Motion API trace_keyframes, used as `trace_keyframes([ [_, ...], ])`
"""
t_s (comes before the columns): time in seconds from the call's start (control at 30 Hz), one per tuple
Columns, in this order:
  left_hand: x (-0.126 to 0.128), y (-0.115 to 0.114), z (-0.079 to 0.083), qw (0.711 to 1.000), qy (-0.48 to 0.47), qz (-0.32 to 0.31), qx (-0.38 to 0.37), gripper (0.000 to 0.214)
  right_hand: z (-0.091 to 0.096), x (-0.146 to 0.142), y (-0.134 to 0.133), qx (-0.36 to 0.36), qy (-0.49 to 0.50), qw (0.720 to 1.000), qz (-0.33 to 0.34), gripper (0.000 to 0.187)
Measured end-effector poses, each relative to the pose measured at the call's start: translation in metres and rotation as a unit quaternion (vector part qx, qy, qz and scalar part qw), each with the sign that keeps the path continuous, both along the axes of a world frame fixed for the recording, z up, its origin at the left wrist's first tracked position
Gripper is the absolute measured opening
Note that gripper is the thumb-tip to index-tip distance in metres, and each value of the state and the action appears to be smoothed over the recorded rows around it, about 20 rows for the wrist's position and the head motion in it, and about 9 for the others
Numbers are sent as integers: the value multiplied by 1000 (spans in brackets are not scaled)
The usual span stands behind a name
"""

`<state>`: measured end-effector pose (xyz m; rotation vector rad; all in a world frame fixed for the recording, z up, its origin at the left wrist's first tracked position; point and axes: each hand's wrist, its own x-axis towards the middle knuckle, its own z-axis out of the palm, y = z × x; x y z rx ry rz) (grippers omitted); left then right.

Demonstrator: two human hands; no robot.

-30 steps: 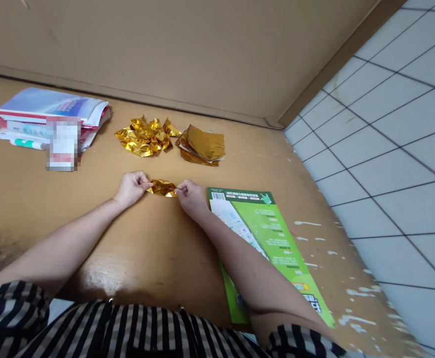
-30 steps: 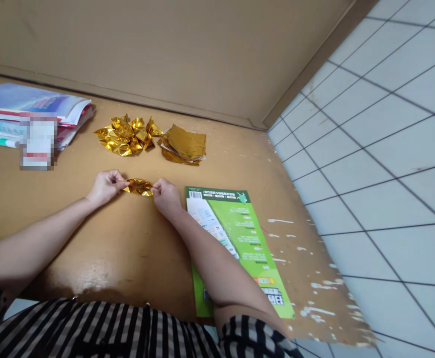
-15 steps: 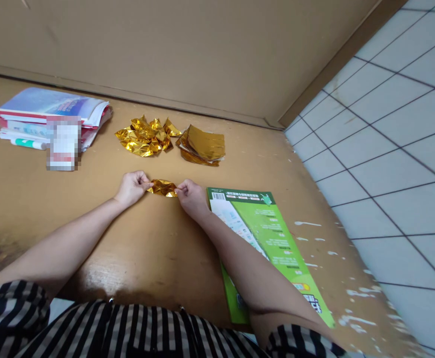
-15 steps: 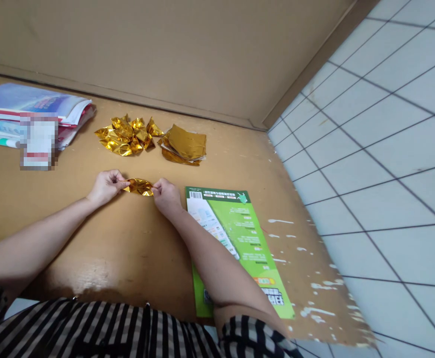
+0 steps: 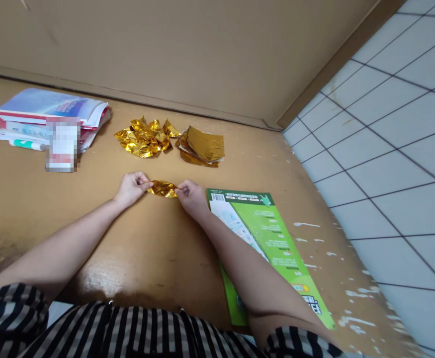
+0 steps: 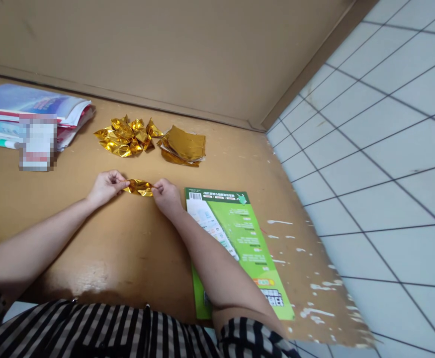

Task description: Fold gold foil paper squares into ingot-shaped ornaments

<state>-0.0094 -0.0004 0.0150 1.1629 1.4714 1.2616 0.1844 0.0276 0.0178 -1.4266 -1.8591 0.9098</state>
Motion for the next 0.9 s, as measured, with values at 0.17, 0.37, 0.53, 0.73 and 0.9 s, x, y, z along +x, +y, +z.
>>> trace_keyframes([
  [0.17, -1, -2, 1, 1000, -5, -17, 16, 31, -1, 3, 2, -3, 47, 999, 13, 9],
  [0.37, 0, -4, 3, 999, -20, -21, 15, 35, 1, 5, 2, -11, 82, 996, 19, 14],
  [0.53, -1, -2, 0, 999, -22, -6, 27, 33, 1, 5, 3, -23, 103, 994, 27, 15],
  [0.73, -2, 0, 0, 999, -31, 6, 27, 34, 1, 7, 5, -62, 139, 988, 35, 18],
  [0.9, -3, 1, 0, 998, -44, 14, 30, 34, 0, 7, 6, -73, 165, 983, 36, 18],
])
